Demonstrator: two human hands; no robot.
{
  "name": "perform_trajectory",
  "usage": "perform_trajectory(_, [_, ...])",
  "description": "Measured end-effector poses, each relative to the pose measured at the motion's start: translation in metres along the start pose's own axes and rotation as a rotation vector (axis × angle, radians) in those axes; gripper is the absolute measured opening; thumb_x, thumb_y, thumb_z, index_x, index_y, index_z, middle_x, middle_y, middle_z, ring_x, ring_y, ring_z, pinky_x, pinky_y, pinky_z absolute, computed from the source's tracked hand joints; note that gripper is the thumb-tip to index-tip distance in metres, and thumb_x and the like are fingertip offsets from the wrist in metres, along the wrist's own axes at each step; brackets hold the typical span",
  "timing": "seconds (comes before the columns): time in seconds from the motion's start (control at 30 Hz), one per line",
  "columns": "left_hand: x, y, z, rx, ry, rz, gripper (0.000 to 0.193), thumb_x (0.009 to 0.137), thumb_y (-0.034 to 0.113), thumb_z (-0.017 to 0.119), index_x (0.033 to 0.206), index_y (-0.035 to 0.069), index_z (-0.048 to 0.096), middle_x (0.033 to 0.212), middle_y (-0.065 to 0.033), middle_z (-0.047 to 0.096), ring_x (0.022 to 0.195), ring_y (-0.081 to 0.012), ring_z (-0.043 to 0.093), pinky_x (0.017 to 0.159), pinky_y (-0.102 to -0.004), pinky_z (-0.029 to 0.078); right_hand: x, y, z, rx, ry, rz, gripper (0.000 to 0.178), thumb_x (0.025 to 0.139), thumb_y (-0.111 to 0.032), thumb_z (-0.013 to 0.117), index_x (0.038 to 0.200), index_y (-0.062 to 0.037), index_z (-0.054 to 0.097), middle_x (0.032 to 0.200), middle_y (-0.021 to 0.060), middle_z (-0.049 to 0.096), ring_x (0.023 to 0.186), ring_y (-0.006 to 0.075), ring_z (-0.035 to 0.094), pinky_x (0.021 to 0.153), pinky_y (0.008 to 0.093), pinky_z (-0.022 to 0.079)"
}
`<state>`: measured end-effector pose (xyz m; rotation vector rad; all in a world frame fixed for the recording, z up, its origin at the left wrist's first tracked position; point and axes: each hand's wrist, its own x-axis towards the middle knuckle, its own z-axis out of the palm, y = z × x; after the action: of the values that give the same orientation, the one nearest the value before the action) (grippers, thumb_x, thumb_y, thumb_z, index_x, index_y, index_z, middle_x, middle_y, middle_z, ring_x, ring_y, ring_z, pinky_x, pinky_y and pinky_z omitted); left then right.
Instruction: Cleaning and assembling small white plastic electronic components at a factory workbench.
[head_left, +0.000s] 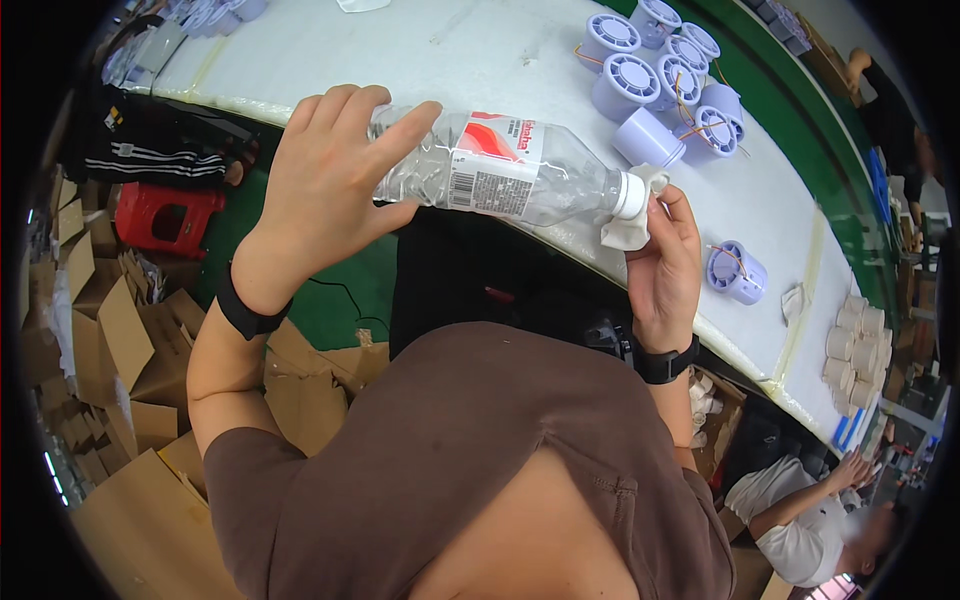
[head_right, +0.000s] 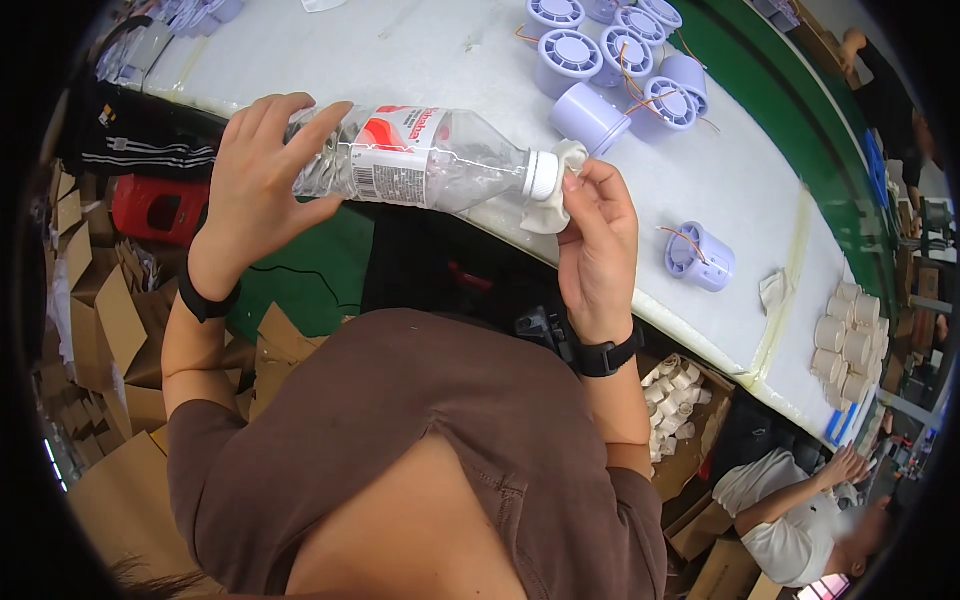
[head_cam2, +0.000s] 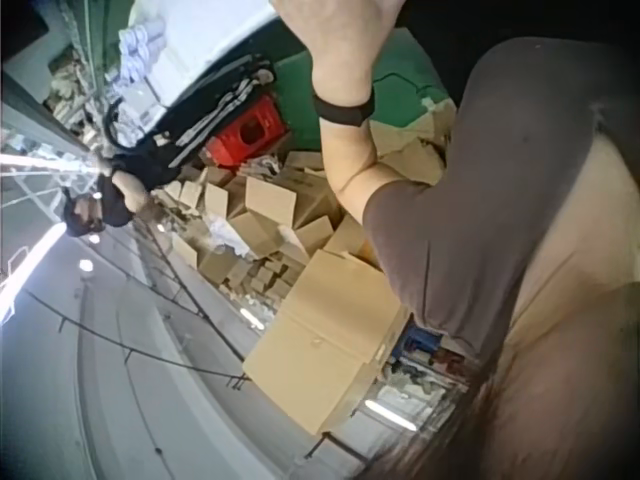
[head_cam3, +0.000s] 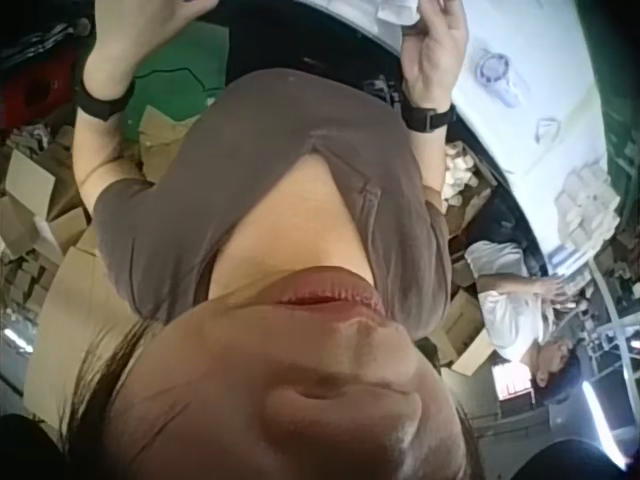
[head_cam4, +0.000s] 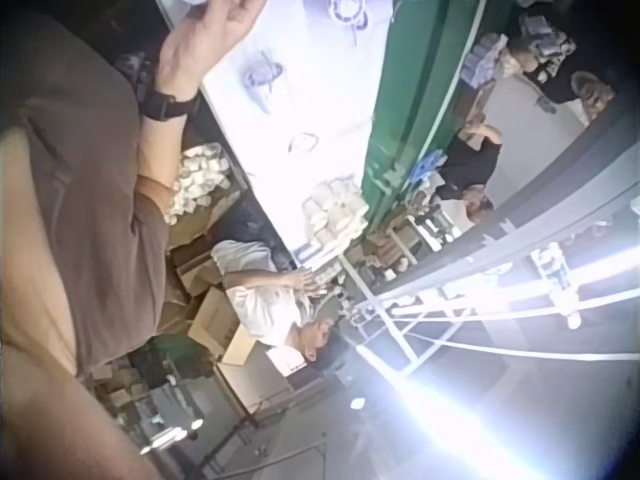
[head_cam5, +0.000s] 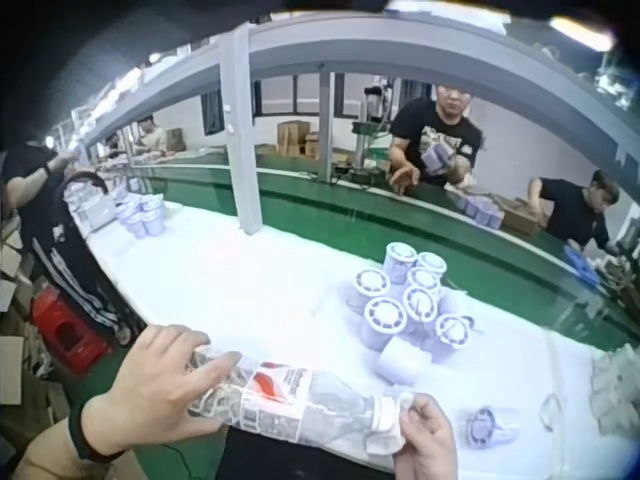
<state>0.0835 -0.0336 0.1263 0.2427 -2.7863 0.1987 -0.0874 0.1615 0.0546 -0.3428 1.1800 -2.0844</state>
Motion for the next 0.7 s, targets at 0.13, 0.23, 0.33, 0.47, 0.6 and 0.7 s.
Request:
perform_trajectory(0.13, [0.005, 0.000, -0.006, 0.042, 0.010, 0.031, 0.062, 0.049, 0.018, 0.069, 0.107, 0.016, 0.048, 0.093, -0.0101, 0.047, 0.088, -0.0246, 0.045, 0.074, -0.0340, 0.035, 0.003, 0.005, -0.007, 0.062, -0.030, 0.034, 0.014, 0.082, -0.009, 0.045, 0.096, -0.0045, 0.045, 0.094, 0.0067, 0.054, 0.082, 0.0149, 0.054, 0.073, 0.0279, 0.044])
perform_trajectory(0.23, [0.010, -0.001, -0.011, 0.065, 0.013, 0.058, 0.061, 0.049, 0.017, 0.068, 0.107, 0.016, 0.048, 0.093, -0.0100, 0.047, 0.089, -0.0244, 0.044, 0.075, -0.0344, 0.034, 0.003, 0.007, -0.009, 0.107, -0.055, 0.031, 0.010, 0.082, -0.008, 0.045, 0.091, -0.0061, 0.046, 0.094, 0.0062, 0.054, 0.085, 0.0157, 0.053, 0.075, 0.0289, 0.043])
perform_trajectory(0.33, [0.014, -0.001, -0.015, 0.098, 0.014, 0.109, 0.062, 0.050, 0.016, 0.069, 0.108, 0.014, 0.049, 0.096, -0.0110, 0.046, 0.091, -0.0258, 0.044, 0.077, -0.0359, 0.034, 0.001, 0.007, -0.006, 0.189, -0.023, 0.062, 0.003, 0.081, -0.005, 0.047, 0.083, -0.0062, 0.046, 0.086, 0.0047, 0.052, 0.081, 0.0133, 0.051, 0.074, 0.0274, 0.042])
perform_trajectory(0.47, [0.019, 0.001, -0.021, 0.138, -0.008, 0.137, 0.062, 0.051, 0.016, 0.069, 0.110, 0.014, 0.048, 0.095, -0.0111, 0.046, 0.091, -0.0259, 0.043, 0.077, -0.0366, 0.033, 0.001, 0.009, -0.008, 0.269, -0.020, 0.082, 0.001, 0.082, -0.005, 0.046, 0.082, -0.0066, 0.046, 0.088, 0.0047, 0.052, 0.082, 0.0138, 0.051, 0.074, 0.0281, 0.042])
perform_trajectory(0.6, [0.020, 0.003, -0.021, 0.143, -0.024, 0.155, 0.063, 0.051, 0.016, 0.069, 0.111, 0.014, 0.047, 0.094, -0.0112, 0.046, 0.090, -0.0262, 0.043, 0.078, -0.0369, 0.032, 0.001, 0.011, -0.020, 0.278, -0.094, 0.069, 0.006, 0.082, -0.008, 0.046, 0.087, -0.0063, 0.045, 0.093, 0.0065, 0.053, 0.087, 0.0170, 0.051, 0.076, 0.0309, 0.042])
perform_trajectory(0.7, [0.021, 0.003, -0.016, 0.113, -0.010, 0.159, 0.061, 0.052, 0.017, 0.067, 0.109, 0.014, 0.047, 0.090, -0.0091, 0.044, 0.086, -0.0238, 0.043, 0.075, -0.0347, 0.032, 0.001, 0.011, -0.022, 0.273, -0.093, 0.052, 0.007, 0.082, -0.009, 0.045, 0.088, -0.0051, 0.045, 0.096, 0.0073, 0.053, 0.090, 0.0175, 0.050, 0.077, 0.0318, 0.041])
